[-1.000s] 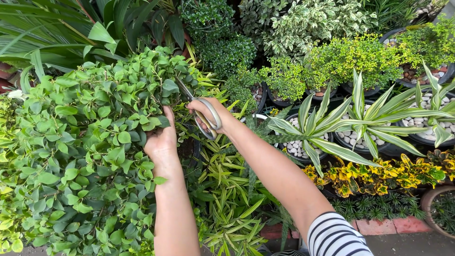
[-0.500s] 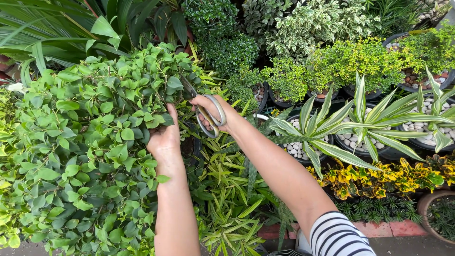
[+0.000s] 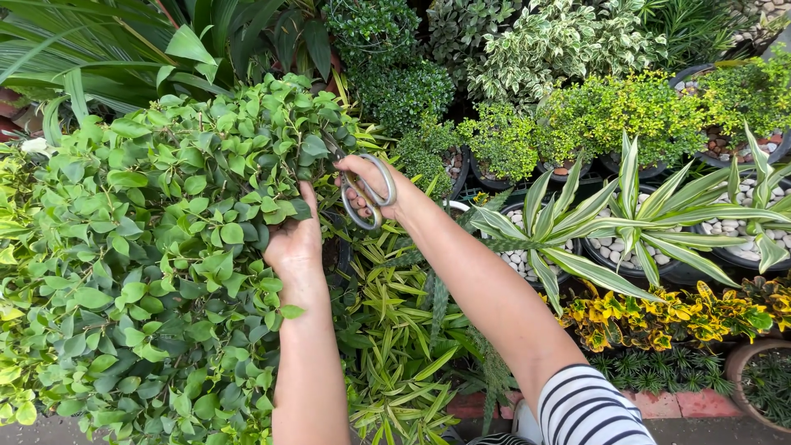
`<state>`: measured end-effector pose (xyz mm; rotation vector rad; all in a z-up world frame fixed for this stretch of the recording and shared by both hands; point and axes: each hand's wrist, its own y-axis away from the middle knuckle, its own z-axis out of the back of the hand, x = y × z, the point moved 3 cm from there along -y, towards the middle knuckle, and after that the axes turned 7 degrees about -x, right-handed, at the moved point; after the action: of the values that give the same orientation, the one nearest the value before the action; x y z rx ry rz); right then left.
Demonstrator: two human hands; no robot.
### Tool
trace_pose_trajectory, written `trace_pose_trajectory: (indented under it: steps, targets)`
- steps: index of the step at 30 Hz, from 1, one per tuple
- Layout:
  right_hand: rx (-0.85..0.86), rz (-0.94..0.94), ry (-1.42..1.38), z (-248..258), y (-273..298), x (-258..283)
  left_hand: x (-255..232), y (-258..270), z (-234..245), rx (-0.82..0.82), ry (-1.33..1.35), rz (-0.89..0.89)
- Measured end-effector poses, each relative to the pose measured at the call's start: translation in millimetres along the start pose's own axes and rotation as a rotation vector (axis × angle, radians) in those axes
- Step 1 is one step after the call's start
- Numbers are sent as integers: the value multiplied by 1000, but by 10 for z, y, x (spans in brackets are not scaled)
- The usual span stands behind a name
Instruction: The person trims the leaves and branches of a dense green bush using a pair of silver shears. They repeatedly reach into the foliage, snip off sections, and move to different areas of the plant to continue the trimming process.
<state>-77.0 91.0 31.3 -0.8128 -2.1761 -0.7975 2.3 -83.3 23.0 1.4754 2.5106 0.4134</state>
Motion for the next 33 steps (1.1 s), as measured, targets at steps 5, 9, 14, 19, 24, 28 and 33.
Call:
trace_pose_trajectory:
  steps: [5, 9, 14, 19, 24, 28, 33]
  targets:
    - [16, 42, 140, 3, 209, -6, 2, -33, 2, 14, 23, 13]
    - [-117, 152, 420, 37, 352, -39, 25, -30, 14, -5, 17, -6]
    - [-147, 258, 165, 99, 266, 2, 18, -45, 42, 2, 4, -5]
    - [-120, 203, 183, 50, 236, 19, 10, -45, 46, -6, 20, 2]
    - [-141, 173, 235, 64, 94, -44, 18, -18, 41, -17, 13, -10]
    - [-138, 191, 205, 99, -5, -81, 8, -35, 61, 6, 25, 15]
    - [-157, 227, 291, 159, -34, -143, -21, -34, -1, 10, 30, 48]
